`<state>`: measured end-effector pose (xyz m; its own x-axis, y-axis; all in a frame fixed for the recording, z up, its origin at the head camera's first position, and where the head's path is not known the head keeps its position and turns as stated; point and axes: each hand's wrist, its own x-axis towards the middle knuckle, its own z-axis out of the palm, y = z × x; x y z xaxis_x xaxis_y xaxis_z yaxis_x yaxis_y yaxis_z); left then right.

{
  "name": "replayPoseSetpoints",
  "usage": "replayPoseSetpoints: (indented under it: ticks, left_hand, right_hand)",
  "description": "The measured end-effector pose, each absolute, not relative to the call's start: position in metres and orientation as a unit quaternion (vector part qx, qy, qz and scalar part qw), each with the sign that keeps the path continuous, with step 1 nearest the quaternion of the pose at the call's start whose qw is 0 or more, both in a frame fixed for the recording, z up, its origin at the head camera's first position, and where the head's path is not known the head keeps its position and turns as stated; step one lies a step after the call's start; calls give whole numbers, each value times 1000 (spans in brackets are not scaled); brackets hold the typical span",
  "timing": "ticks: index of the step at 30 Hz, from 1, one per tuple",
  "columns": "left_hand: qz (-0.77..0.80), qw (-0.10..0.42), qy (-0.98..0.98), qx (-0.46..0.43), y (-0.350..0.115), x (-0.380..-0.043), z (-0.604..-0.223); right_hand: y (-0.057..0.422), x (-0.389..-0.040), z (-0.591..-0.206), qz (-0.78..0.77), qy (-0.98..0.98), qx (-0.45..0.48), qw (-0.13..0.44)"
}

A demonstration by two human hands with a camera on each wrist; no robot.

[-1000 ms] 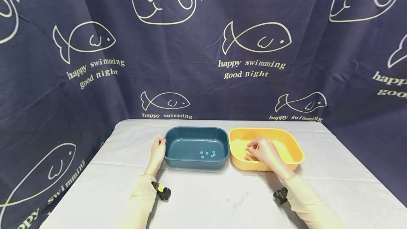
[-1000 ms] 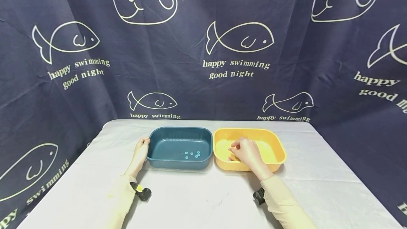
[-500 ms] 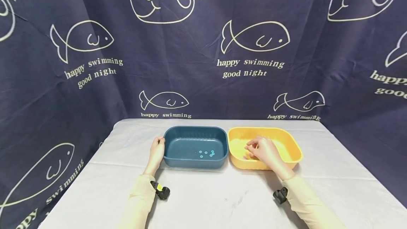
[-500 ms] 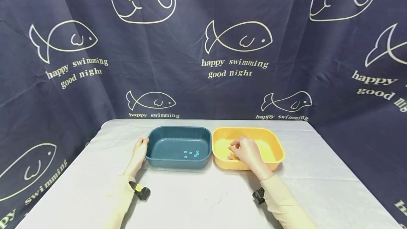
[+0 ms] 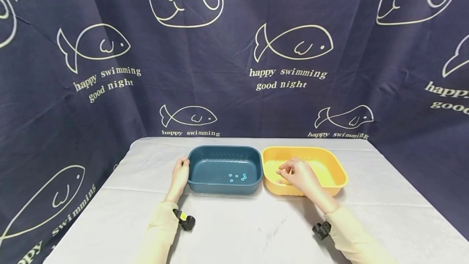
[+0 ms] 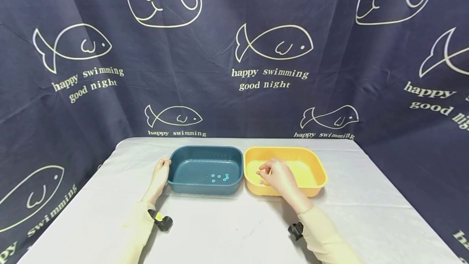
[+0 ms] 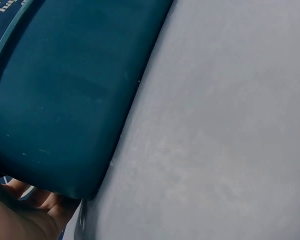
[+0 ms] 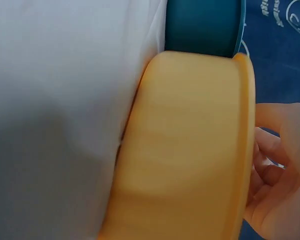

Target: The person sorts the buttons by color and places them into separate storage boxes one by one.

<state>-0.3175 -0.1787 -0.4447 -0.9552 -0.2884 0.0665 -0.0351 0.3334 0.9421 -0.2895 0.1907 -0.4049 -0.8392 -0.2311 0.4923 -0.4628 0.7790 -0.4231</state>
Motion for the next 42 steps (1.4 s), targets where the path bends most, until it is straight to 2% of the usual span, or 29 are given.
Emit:
replayPoseSetpoints:
  ticks: [21, 42]
  left_hand:
    - [-577, 105, -804, 101, -177, -317, -449]
    - [-577, 112, -803, 97, -178, -317, -446]
  right_hand:
    - [168, -262, -404, 308, -889, 268, 205]
    - [154, -245, -407, 324, -890, 292, 132]
